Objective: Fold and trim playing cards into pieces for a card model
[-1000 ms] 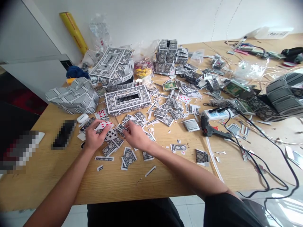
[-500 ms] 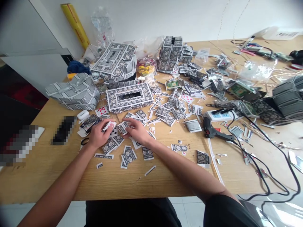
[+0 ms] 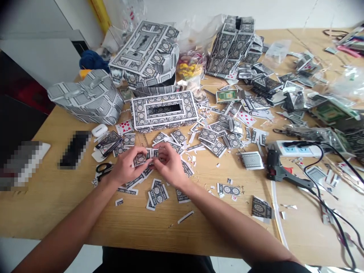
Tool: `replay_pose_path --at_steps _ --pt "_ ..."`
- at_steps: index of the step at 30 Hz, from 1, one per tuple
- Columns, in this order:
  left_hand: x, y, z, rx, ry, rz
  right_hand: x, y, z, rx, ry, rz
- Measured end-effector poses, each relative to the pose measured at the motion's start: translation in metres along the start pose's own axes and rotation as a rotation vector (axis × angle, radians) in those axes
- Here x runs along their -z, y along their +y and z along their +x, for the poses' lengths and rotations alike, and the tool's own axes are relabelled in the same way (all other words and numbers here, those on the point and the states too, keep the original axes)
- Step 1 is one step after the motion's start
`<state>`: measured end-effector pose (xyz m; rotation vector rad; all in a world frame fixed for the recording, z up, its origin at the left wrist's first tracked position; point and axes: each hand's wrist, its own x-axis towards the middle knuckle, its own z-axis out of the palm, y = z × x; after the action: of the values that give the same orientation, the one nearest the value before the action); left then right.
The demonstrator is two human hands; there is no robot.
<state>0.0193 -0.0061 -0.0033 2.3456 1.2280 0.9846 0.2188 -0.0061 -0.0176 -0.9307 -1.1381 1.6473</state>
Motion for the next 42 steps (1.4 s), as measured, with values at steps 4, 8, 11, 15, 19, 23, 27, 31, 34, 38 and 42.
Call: replay_pose_path --at_steps 4,8,11,15,19,23,27,31,34,38,42 --pt "-0.008 -0.002 -0.003 0.005 -0.008 0.003 0.000 0.001 0.000 0.012 0.024 -0.056" --pt "-0.011 -0.004 -0.004 -0.021 -0.034 0.020 0.000 0.001 0.001 0.012 0.039 -0.084" --pt "-0.009 -0.006 0.003 -0.038 -0.063 0.041 0.004 -0.001 0.007 0.031 0.051 -0.181" --pt "-0.005 -0.015 0.021 -0.041 -0.163 0.078 0.014 -0.007 0.022 0.083 -0.022 -0.286" --pt "-0.009 -0.025 0.035 -0.042 -0.148 0.042 0.022 -0.011 0.031 0.133 -0.018 -0.446" --pt "-0.009 -0.026 0.034 -0.032 -0.149 -0.020 0.023 -0.011 0.030 0.154 -0.005 -0.530" --pt "-0.005 -0.025 0.032 0.050 -0.156 -0.098 0.023 -0.010 0.030 0.126 0.011 -0.446" --pt "0.000 -0.027 0.035 0.135 -0.156 -0.176 0.023 -0.009 0.032 0.064 0.017 -0.313" --pt "0.001 -0.028 0.037 0.187 -0.150 -0.224 0.023 -0.006 0.033 0.062 0.056 -0.279" --pt "-0.001 -0.031 0.035 0.264 -0.122 -0.240 0.023 -0.005 0.034 0.018 0.092 -0.213" --pt "-0.004 -0.033 0.033 0.331 -0.069 -0.265 0.024 -0.006 0.034 0.014 0.099 -0.182"
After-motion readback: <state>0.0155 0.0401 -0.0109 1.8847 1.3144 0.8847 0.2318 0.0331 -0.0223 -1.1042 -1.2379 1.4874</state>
